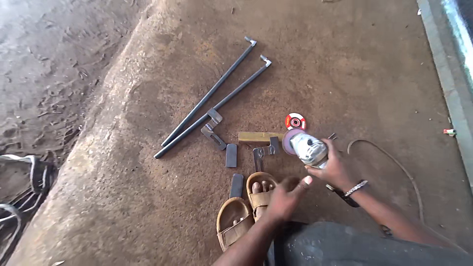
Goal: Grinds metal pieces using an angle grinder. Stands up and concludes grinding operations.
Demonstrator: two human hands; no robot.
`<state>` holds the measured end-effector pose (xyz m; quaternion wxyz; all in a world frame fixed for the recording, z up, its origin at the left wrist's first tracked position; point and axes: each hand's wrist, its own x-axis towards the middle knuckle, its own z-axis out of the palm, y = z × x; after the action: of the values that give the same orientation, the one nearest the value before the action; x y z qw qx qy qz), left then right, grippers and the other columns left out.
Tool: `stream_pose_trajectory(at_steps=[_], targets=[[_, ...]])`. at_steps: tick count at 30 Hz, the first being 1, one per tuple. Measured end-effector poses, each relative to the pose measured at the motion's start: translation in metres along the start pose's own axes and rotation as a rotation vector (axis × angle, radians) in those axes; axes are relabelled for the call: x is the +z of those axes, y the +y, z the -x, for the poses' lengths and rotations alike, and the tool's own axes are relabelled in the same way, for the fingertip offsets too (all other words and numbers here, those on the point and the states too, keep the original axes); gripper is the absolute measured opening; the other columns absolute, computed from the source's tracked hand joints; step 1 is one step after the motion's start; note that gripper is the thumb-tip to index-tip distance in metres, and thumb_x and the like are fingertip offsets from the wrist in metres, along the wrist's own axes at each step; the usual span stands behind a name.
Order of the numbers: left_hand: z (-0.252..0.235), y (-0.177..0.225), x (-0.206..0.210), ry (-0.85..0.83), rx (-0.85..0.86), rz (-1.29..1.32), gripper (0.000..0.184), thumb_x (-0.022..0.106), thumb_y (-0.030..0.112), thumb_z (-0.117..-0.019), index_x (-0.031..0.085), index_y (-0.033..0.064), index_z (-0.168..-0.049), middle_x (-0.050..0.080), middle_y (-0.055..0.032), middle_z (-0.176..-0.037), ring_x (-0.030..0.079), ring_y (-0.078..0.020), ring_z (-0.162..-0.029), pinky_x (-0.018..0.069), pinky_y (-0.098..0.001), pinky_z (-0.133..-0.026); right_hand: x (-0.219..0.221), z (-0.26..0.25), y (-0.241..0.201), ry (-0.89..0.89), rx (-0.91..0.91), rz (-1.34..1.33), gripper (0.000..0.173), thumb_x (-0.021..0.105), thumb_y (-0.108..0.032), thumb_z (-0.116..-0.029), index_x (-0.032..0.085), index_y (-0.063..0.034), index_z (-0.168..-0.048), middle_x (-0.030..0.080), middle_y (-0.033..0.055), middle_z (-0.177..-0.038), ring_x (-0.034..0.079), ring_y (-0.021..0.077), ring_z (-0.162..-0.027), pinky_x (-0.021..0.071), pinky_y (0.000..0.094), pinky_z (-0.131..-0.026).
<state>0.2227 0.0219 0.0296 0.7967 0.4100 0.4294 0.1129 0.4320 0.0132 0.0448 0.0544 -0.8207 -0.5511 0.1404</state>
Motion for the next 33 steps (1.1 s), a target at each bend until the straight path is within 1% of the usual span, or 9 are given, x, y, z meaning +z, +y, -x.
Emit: stream_pose_trajectory(at_steps=[2, 4, 8, 13, 18, 21, 24, 30, 33], targets=[[-0.011, -0.011, 0.019, -0.162, -0.041, 0.367, 0.069, 0.041, 0.056, -0.1067, 0.033, 0.0124, -0.159, 0.05, -0.0137, -0.154, 0.055, -0.0287, -0.138, 0.0502, -0.0523, -0.11, 0.001, -0.003, -0.026, -0.054, -0.091, 0.075, 0.1, 0.091, -0.043, -0.0668, 0.046, -0.0103, -0.15, 0.073, 0.0215, -0.097, 0.072, 0.0436, -0.084, 0.0566, 0.065, -0.07], [-0.025, -0.017, 0.028, -0.158, -0.068, 0.642, 0.073, 0.032, 0.068, -0.1043, 0.033, 0.0215, -0.16, 0.043, -0.0089, -0.161, 0.046, -0.0295, -0.145, 0.0454, -0.0575, -0.112, 0.008, -0.005, -0.046, -0.079, -0.182, 0.145, 0.097, 0.088, -0.03, -0.071, 0.041, -0.0081, -0.153, 0.072, 0.0219, -0.098, 0.072, 0.0426, -0.082, 0.0578, 0.0615, -0.067], [-0.047, -0.036, 0.014, -0.09, -0.055, 0.774, 0.06, 0.04, 0.059, -0.107, 0.041, 0.0203, -0.154, 0.055, -0.0095, -0.148, 0.056, -0.0288, -0.134, 0.051, -0.0517, -0.105, 0.035, -0.009, -0.058, -0.062, -0.242, 0.166, 0.085, 0.079, -0.013, -0.0825, 0.038, -0.0067, -0.157, 0.071, 0.0234, -0.108, 0.073, 0.042, -0.081, 0.0594, 0.06, -0.066], [-0.05, -0.048, 0.0, -0.038, -0.072, 0.735, 0.049, 0.046, 0.048, -0.1088, 0.055, 0.0092, -0.138, 0.07, -0.0131, -0.12, 0.071, -0.0243, -0.105, 0.0587, -0.0416, -0.091, 0.055, -0.006, -0.052, 0.036, -0.328, 0.171, 0.09, 0.08, -0.012, -0.0727, 0.043, -0.0088, -0.155, 0.072, 0.0209, -0.096, 0.072, 0.0404, -0.073, 0.0571, 0.059, -0.06], [-0.055, -0.042, 0.001, 0.006, -0.033, 0.668, 0.053, 0.045, 0.051, -0.1078, 0.061, 0.0094, -0.136, 0.071, -0.0149, -0.119, 0.073, -0.0272, -0.097, 0.0617, -0.0434, -0.082, 0.041, -0.012, -0.059, -0.066, -0.202, 0.176, 0.097, 0.083, -0.018, -0.074, 0.036, -0.009, -0.159, 0.071, 0.0236, -0.106, 0.072, 0.0421, -0.081, 0.0582, 0.06, -0.064], [-0.056, -0.048, 0.0, 0.049, 0.006, 0.718, 0.053, 0.043, 0.051, -0.1083, 0.061, 0.0077, -0.133, 0.073, -0.0156, -0.113, 0.074, -0.027, -0.092, 0.0624, -0.0422, -0.078, 0.04, -0.02, -0.067, -0.104, -0.289, 0.205, 0.094, 0.083, -0.022, -0.0731, 0.041, -0.0112, -0.156, 0.073, 0.0193, -0.099, 0.073, 0.0388, -0.075, 0.0579, 0.0579, -0.061], [-0.051, -0.028, -0.004, 0.079, -0.034, 0.641, 0.061, 0.043, 0.063, -0.1041, 0.065, 0.0118, -0.13, 0.075, -0.0129, -0.107, 0.074, -0.0242, -0.085, 0.0624, -0.0389, -0.071, 0.031, -0.022, -0.082, -0.125, -0.167, 0.194, 0.094, 0.079, -0.018, -0.0767, 0.035, -0.0102, -0.159, 0.071, 0.0223, -0.1, 0.072, 0.0419, -0.08, 0.0571, 0.0602, -0.063], [-0.027, -0.004, 0.015, -0.125, -0.202, 0.512, 0.072, 0.042, 0.069, -0.102, 0.053, 0.0106, -0.144, 0.067, -0.0151, -0.128, 0.069, -0.0305, -0.112, 0.0594, -0.0517, -0.091, 0.004, 0.007, -0.072, -0.182, 0.024, 0.176, 0.085, 0.08, -0.021, -0.0832, 0.037, -0.0076, -0.155, 0.072, 0.0243, -0.097, 0.071, 0.0461, -0.091, 0.0561, 0.0639, -0.077], [-0.018, -0.022, 0.033, -0.106, -0.25, 0.681, 0.071, 0.04, 0.064, -0.1047, 0.052, 0.0058, -0.142, 0.067, -0.0198, -0.123, 0.071, -0.0333, -0.105, 0.0607, -0.0533, -0.09, 0.0, 0.02, -0.073, -0.358, 0.092, 0.219, 0.084, 0.078, -0.031, -0.0866, 0.036, -0.0091, -0.155, 0.072, 0.0205, -0.102, 0.071, 0.0408, -0.1, 0.0556, 0.0592, -0.087]])
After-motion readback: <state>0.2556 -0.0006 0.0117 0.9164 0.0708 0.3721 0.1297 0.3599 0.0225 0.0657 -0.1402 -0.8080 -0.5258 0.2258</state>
